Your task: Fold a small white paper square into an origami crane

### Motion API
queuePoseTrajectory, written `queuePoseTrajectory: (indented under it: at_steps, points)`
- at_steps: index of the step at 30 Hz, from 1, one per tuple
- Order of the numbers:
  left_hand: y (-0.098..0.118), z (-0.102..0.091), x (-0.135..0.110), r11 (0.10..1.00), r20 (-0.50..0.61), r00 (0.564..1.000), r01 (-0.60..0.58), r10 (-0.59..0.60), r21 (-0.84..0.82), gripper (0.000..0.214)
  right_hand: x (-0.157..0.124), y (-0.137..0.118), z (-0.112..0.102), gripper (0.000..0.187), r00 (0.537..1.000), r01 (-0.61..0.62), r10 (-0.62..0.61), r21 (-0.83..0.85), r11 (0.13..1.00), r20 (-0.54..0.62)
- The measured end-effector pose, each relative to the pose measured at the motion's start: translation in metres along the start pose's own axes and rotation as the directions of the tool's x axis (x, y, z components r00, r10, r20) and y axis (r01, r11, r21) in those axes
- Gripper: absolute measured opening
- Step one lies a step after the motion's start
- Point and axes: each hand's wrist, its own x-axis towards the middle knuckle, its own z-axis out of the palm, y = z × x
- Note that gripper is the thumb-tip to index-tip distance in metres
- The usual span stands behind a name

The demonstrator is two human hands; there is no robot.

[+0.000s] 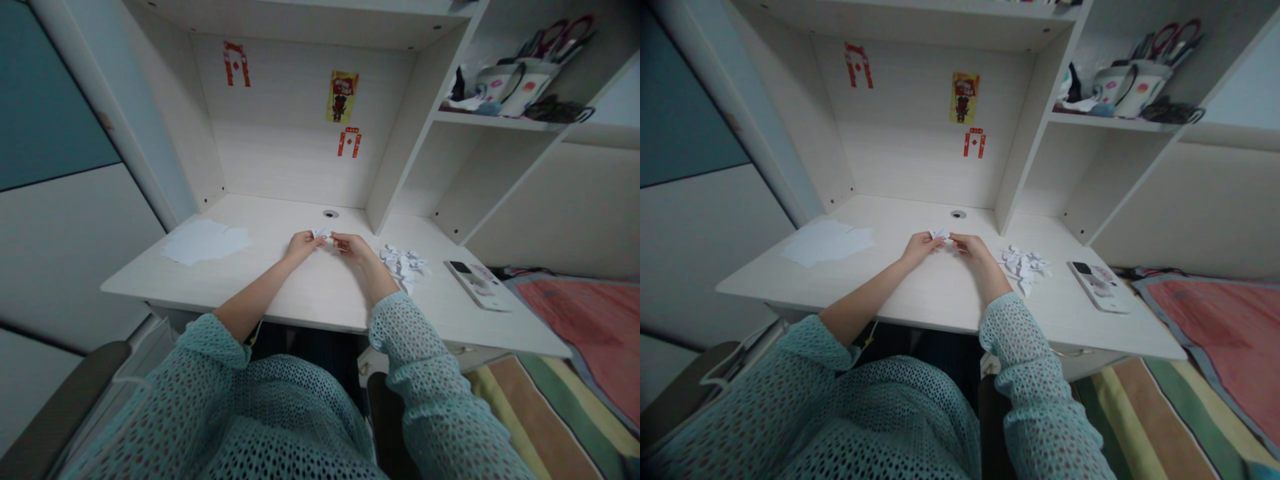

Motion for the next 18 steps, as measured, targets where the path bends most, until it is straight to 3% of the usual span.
queuePoseTrajectory:
  at_steps: [3,5,8,10,11,14,18]
  points:
    - [-0.003,-0.001,0.001,1.0,-0.006,1.0,0.013,-0.013,-0.002,0.035,0.003,0.003,0.001,0.038,0.998,0.053,-0.055,-0.06,0.997,-0.031]
    - [-0.004,-0.001,0.002,1.0,-0.015,1.0,0.015,-0.016,-0.016,0.036,0.003,0.003,0.003,0.04,0.973,0.176,-0.193,-0.134,0.975,-0.125]
    - [-0.005,-0.002,0.003,0.999,-0.043,0.999,0.017,-0.019,-0.039,0.037,-0.001,-0.001,0.005,0.038,0.843,0.392,-0.476,-0.321,0.862,-0.251]
    - [-0.005,-0.003,0.004,0.999,-0.061,0.998,0.02,-0.023,-0.05,0.037,-0.005,-0.004,0.008,0.032,0.758,0.467,-0.612,-0.466,0.751,-0.226]
    - [-0.005,-0.003,0.004,0.998,-0.062,0.998,0.019,-0.023,-0.055,0.037,-0.008,-0.005,0.009,0.03,0.741,0.483,-0.645,-0.519,0.705,-0.187]
    - [-0.005,-0.003,0.004,0.998,-0.057,0.998,0.02,-0.023,-0.06,0.037,-0.012,-0.007,0.012,0.025,0.735,0.475,-0.666,-0.606,0.638,-0.124]
    - [-0.006,-0.002,0.004,0.999,-0.053,0.998,0.027,-0.029,-0.041,0.037,-0.01,-0.005,0.012,0.024,0.73,0.452,-0.663,-0.612,0.649,-0.165]
